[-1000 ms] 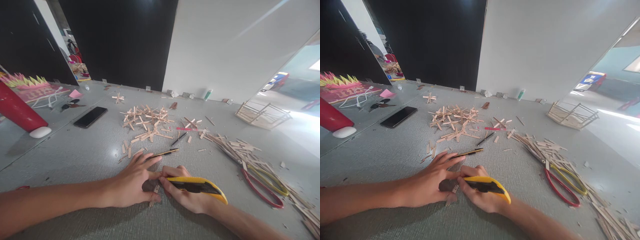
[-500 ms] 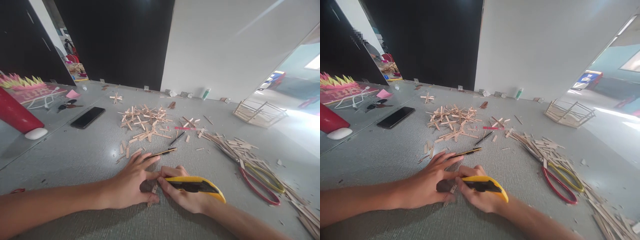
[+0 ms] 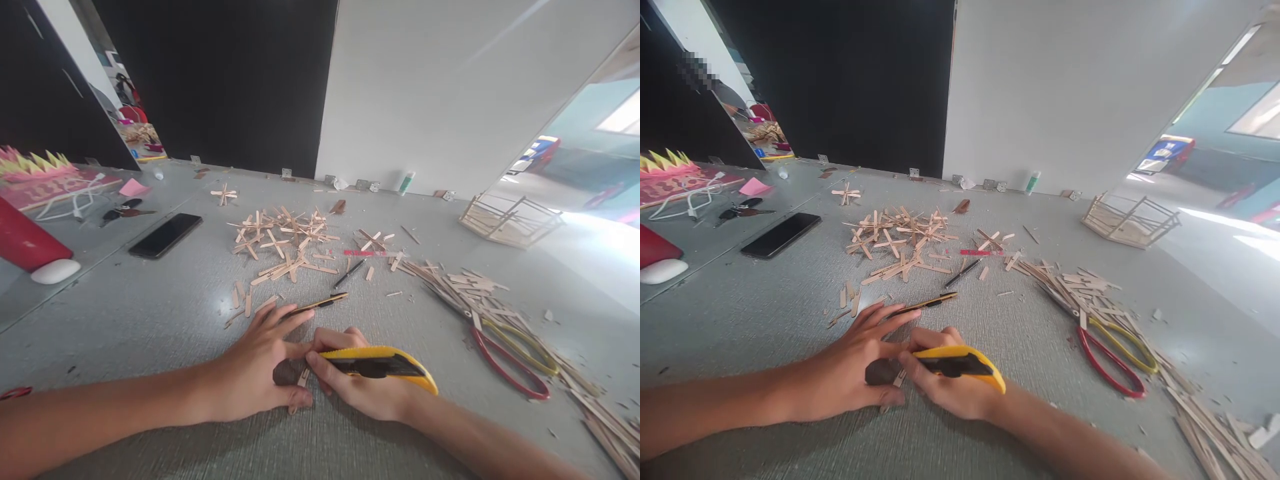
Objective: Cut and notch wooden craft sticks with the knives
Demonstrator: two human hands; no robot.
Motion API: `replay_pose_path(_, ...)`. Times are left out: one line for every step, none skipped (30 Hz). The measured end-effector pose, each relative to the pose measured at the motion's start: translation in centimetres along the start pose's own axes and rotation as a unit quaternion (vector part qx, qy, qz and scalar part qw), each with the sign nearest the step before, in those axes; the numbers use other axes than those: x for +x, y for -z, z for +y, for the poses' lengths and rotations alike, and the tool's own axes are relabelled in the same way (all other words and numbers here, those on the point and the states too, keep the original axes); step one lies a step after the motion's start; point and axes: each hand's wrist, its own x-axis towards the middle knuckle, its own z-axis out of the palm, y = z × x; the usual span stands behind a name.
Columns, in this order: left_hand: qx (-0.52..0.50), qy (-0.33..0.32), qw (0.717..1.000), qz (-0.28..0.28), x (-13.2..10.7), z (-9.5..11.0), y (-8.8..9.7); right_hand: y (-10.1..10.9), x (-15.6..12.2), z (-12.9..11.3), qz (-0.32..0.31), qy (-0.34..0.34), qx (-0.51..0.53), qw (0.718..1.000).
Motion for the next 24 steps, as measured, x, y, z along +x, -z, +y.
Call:
replay_pose_path(0.000, 0.001, 1.000, 0.002, -0.01, -0.01, -0.03, 0.00, 0.00, -0.02, 0.002, 0.000, -0.002, 1.000)
replay_pose_path(0.001, 0.003, 1.000, 0.001, -0.01, -0.02, -0.06, 0.01, 0.00, -0.05, 0.004, 0.000, -0.003, 1.000)
replay_pose_path(0.003, 0.006, 1.000, 0.001, 0.00, -0.03, -0.07, 0.02, -0.01, -0.08, 0.005, 0.002, -0.001, 1.000)
replay_pose_path(0.004, 0.009, 1.000, 0.000, 0.02, -0.04, -0.08, 0.04, -0.02, -0.11, 0.007, 0.004, 0.000, 1.000)
replay_pose_path(0.004, 0.011, 1.000, -0.002, 0.04, -0.05, -0.09, 0.05, -0.03, -0.13, 0.009, 0.007, 0.001, 1.000)
replay_pose_path(0.005, 0.012, 1.000, -0.003, 0.07, -0.07, -0.11, 0.05, -0.04, -0.14, 0.012, 0.008, 0.000, 1.000)
replay_pose_path(0.005, 0.013, 1.000, -0.004, 0.08, -0.09, -0.12, 0.04, -0.06, -0.14, 0.013, 0.009, -0.002, 1.000)
replay_pose_path(0.007, 0.013, 1.000, -0.005, 0.09, -0.11, -0.13, 0.03, -0.07, -0.14, 0.014, 0.011, -0.005, 1.000)
replay_pose_path(0.008, 0.013, 1.000, -0.004, 0.09, -0.13, -0.14, 0.00, -0.09, -0.12, 0.015, 0.012, -0.010, 1.000)
replay_pose_path(0.010, 0.014, 1.000, -0.004, 0.07, -0.12, -0.14, -0.03, -0.11, -0.11, 0.015, 0.014, -0.016, 1.000)
replay_pose_path(0.011, 0.016, 1.000, -0.004, 0.05, -0.10, -0.13, -0.06, -0.12, -0.11, 0.016, 0.015, -0.023, 1.000)
replay_pose_path(0.013, 0.019, 1.000, -0.005, 0.03, -0.07, -0.12, -0.10, -0.14, -0.10, 0.017, 0.018, -0.030, 0.999)
replay_pose_path(0.014, 0.022, 1.000, -0.006, 0.02, -0.02, -0.09, -0.13, -0.16, -0.09, 0.019, 0.022, -0.038, 0.999)
replay_pose_path(0.015, 0.025, 1.000, -0.007, 0.01, 0.03, -0.07, -0.15, -0.17, -0.07, 0.022, 0.025, -0.044, 0.998)
replay_pose_path(0.015, 0.027, 1.000, -0.008, 0.02, 0.07, -0.06, -0.18, -0.19, -0.04, 0.024, 0.027, -0.049, 0.998)
replay_pose_path(0.015, 0.026, 1.000, -0.005, 0.04, 0.09, -0.06, -0.20, -0.21, 0.01, 0.025, 0.031, -0.051, 0.998)
replay_pose_path(0.015, 0.023, 1.000, -0.001, 0.05, 0.09, -0.07, -0.21, -0.23, 0.08, 0.026, 0.035, -0.050, 0.998)
replay_pose_path(0.014, 0.020, 1.000, 0.004, 0.07, 0.08, -0.09, -0.23, -0.24, 0.16, 0.026, 0.038, -0.048, 0.998)
replay_pose_path(0.012, 0.016, 1.000, 0.008, 0.08, 0.06, -0.12, -0.24, -0.25, 0.25, 0.026, 0.041, -0.044, 0.998)
replay_pose_path(0.010, 0.014, 1.000, 0.012, 0.08, 0.04, -0.15, -0.25, -0.26, 0.34, 0.024, 0.043, -0.041, 0.998)
replay_pose_path(0.009, 0.012, 1.000, 0.015, 0.07, 0.03, -0.17, -0.26, -0.26, 0.43, 0.023, 0.045, -0.038, 0.998)
replay_pose_path(0.009, 0.011, 1.000, 0.017, 0.06, 0.03, -0.18, -0.28, -0.26, 0.51, 0.022, 0.045, -0.037, 0.998)
replay_pose_path(0.010, 0.012, 1.000, 0.017, 0.05, 0.05, -0.18, -0.29, -0.26, 0.57, 0.021, 0.045, -0.038, 0.998)
replay_pose_path(0.012, 0.013, 1.000, 0.017, 0.04, 0.07, -0.17, -0.31, -0.25, 0.63, 0.020, 0.046, -0.039, 0.998)
